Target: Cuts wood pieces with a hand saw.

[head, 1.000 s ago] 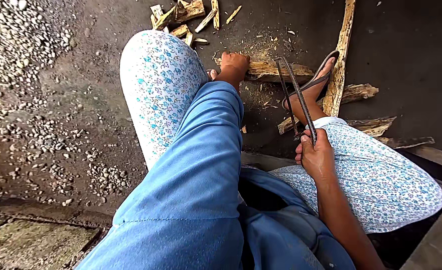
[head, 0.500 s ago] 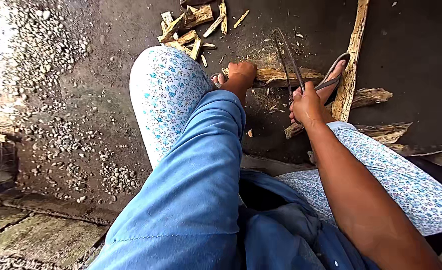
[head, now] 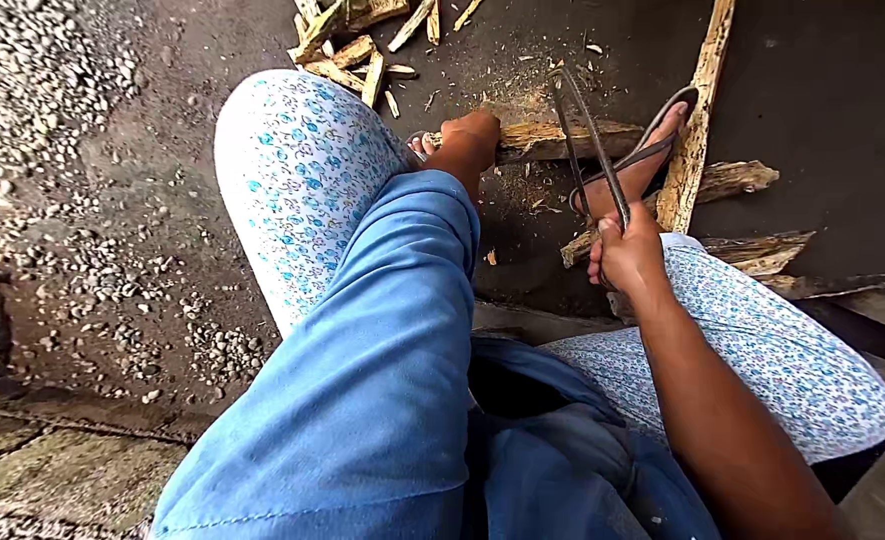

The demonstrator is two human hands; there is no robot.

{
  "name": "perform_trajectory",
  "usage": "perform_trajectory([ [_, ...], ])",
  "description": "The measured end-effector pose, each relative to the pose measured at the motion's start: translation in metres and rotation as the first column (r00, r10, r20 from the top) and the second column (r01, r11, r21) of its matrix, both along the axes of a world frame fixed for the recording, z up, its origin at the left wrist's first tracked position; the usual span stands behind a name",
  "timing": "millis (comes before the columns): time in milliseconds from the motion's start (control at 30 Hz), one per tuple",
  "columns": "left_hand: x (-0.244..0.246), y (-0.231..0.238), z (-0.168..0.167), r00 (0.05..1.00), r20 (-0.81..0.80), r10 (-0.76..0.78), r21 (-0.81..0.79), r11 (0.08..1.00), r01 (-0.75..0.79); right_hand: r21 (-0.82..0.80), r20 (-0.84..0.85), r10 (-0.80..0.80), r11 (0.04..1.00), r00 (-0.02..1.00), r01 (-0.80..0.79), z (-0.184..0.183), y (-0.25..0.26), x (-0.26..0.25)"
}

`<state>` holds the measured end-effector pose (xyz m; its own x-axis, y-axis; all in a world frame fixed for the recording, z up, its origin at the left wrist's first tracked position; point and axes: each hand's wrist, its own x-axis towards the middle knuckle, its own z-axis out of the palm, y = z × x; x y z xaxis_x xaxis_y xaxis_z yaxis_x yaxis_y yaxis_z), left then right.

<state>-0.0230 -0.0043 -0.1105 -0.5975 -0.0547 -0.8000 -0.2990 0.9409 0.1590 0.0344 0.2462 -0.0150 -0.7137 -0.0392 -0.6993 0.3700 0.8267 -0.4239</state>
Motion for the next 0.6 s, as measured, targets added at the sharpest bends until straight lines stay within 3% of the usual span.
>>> perform_trajectory([
  [100,0.003,-0.001,0.008,1.0,0.009,-0.004,-0.043,0.999,0.005,0.012,-0.043,0.049,0.999,0.998,-0.048,-0.025,-0.016,-0.021],
  [233,0.005,0.002,0.01,1.0,0.004,-0.025,-0.049,0.998,0.025,0.013,-0.08,0.063,0.998,0.995,-0.062,-0.031,-0.014,-0.016],
  [433,0.007,-0.004,-0.006,0.997,-0.031,0.066,-0.02,0.998,-0.067,-0.051,-0.08,-0.025,0.998,0.997,0.021,-0.037,-0.015,-0.008],
  [600,0.005,-0.003,0.003,1.0,0.005,0.022,-0.028,0.999,-0.022,-0.123,-0.087,-0.062,0.991,0.994,0.051,-0.043,-0.01,-0.004],
])
